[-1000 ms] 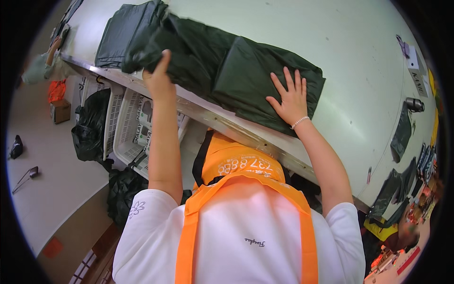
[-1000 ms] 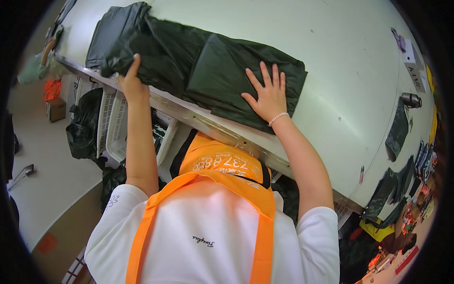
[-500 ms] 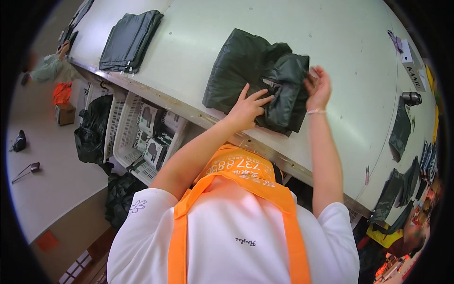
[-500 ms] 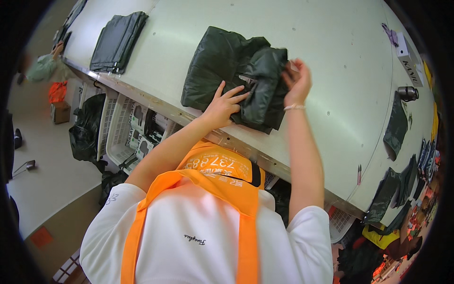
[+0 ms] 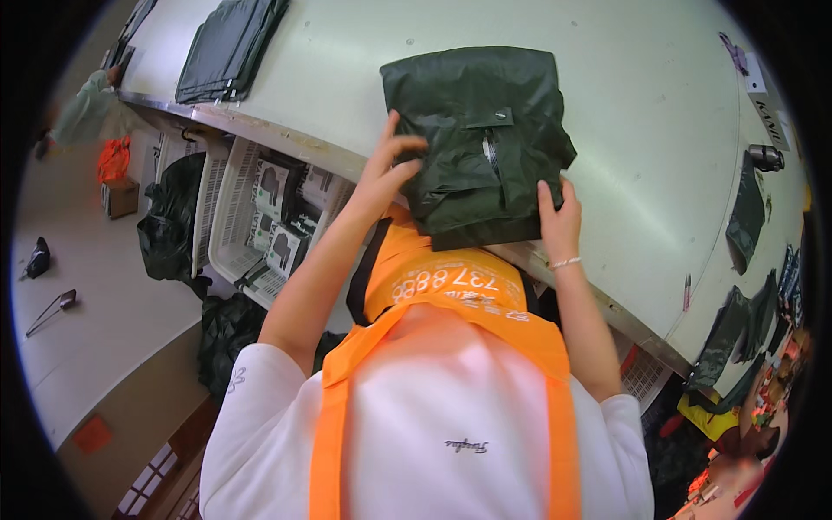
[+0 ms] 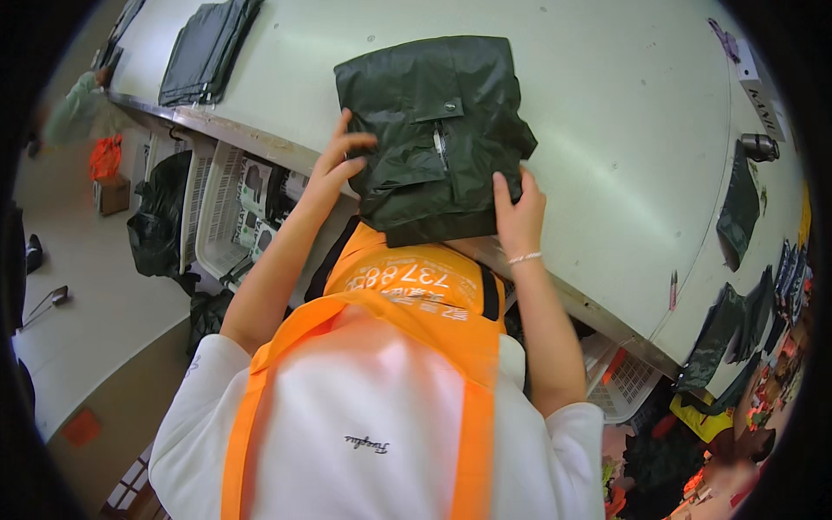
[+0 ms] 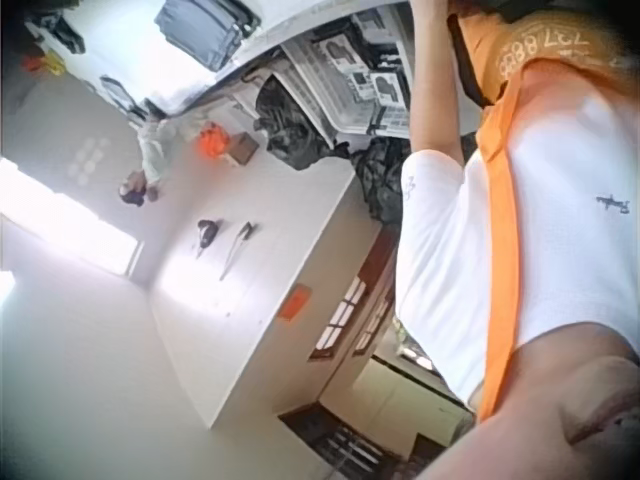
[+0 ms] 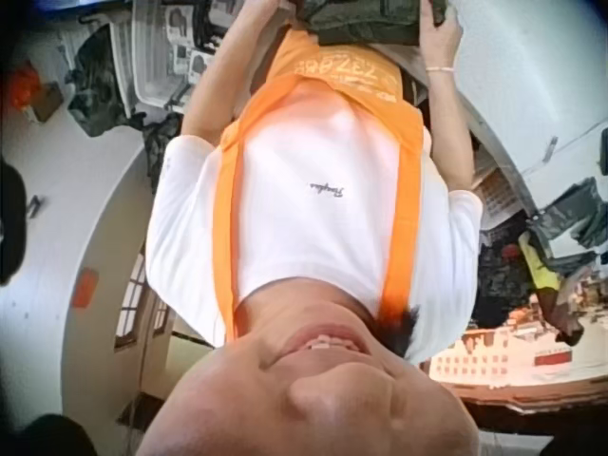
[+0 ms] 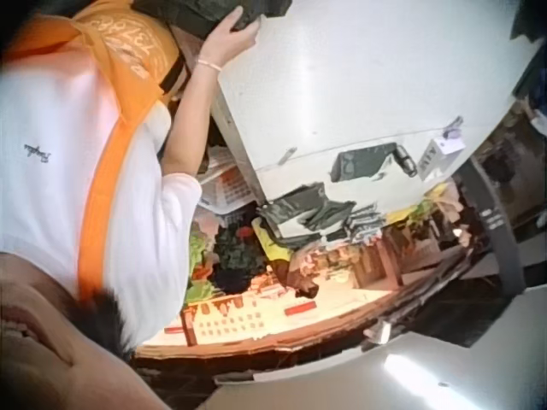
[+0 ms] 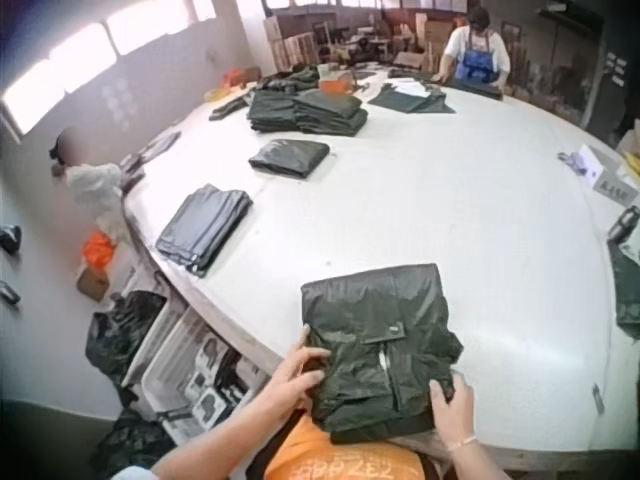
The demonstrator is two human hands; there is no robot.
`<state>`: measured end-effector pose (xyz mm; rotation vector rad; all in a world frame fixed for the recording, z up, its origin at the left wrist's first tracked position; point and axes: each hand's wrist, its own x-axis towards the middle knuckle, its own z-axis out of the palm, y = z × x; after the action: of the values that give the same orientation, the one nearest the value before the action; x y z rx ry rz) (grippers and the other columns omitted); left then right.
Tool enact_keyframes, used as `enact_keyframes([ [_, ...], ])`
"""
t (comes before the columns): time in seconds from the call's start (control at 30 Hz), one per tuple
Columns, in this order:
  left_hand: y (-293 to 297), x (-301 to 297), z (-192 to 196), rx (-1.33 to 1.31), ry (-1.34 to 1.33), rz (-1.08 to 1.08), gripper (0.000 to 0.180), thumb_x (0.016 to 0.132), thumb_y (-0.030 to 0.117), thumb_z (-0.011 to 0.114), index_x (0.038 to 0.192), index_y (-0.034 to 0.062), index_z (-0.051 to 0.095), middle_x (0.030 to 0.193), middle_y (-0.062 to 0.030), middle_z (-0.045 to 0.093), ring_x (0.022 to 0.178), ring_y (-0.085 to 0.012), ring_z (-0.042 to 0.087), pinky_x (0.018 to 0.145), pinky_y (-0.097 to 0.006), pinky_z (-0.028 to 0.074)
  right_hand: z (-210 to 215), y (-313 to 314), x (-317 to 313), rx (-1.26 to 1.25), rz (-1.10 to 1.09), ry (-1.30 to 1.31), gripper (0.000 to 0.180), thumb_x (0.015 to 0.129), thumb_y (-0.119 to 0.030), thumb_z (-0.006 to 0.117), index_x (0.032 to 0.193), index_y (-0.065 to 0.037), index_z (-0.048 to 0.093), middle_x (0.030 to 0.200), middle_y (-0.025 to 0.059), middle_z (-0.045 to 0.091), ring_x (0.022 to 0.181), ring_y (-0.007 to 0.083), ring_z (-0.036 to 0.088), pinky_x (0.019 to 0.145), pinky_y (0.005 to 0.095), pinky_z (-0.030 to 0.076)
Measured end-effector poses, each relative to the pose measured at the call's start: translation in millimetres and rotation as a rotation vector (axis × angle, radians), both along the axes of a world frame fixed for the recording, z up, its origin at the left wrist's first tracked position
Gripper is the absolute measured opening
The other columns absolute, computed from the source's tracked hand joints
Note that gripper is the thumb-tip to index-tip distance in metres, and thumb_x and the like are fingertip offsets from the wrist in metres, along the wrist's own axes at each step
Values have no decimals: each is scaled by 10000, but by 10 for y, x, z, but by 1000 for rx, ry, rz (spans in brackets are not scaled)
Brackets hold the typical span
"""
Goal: The person folds a dark green jacket on a white table. They smooth the fabric, fold the sleeves inward, fold the body in half, and then fold it again into a compact rectangle. The folded jacket is placed on a stack of similar folded jackets.
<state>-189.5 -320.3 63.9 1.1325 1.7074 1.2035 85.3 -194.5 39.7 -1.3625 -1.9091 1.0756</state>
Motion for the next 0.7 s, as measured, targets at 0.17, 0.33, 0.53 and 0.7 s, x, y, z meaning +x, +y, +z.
enact_keyframes([
  [0.17,152,245,89,-132,429,96,1115,585,340,851,1465,184,186,1457,-339,40,1342,-482,186,1060,-463,296,515,-311,159,-153,273,-488,576,849,-335,624,1254,42,462,1162,272,545,1054,424,513,931,434,406],
  [0.33,32,204,82,-223,480,60,1063,599,347,844,1455,223,226,1461,-328,51,1328,-493,198,1049,-472,315,1259,432,-412,516,313,-403,623,865,-366,586,1314,27,407,1323,259,432,1216,428,406,1019,445,341],
  [0.53,-1,396,-144,-99,413,180,1180,592,375,846,1452,43,111,1467,-311,78,1340,-450,216,1074,-453,278,39,282,-868,533,246,-665,697,872,-460,527,1431,-121,284,1484,223,191,1324,467,218,1036,609,215],
  [0.7,-301,360,7,-372,62,306,1264,588,401,850,1431,-46,21,1448,-295,177,1345,-380,250,1086,-402,266,239,43,-790,416,77,-350,796,874,-423,556,1450,-38,164,1472,292,147,1359,463,142,1064,590,162],
])
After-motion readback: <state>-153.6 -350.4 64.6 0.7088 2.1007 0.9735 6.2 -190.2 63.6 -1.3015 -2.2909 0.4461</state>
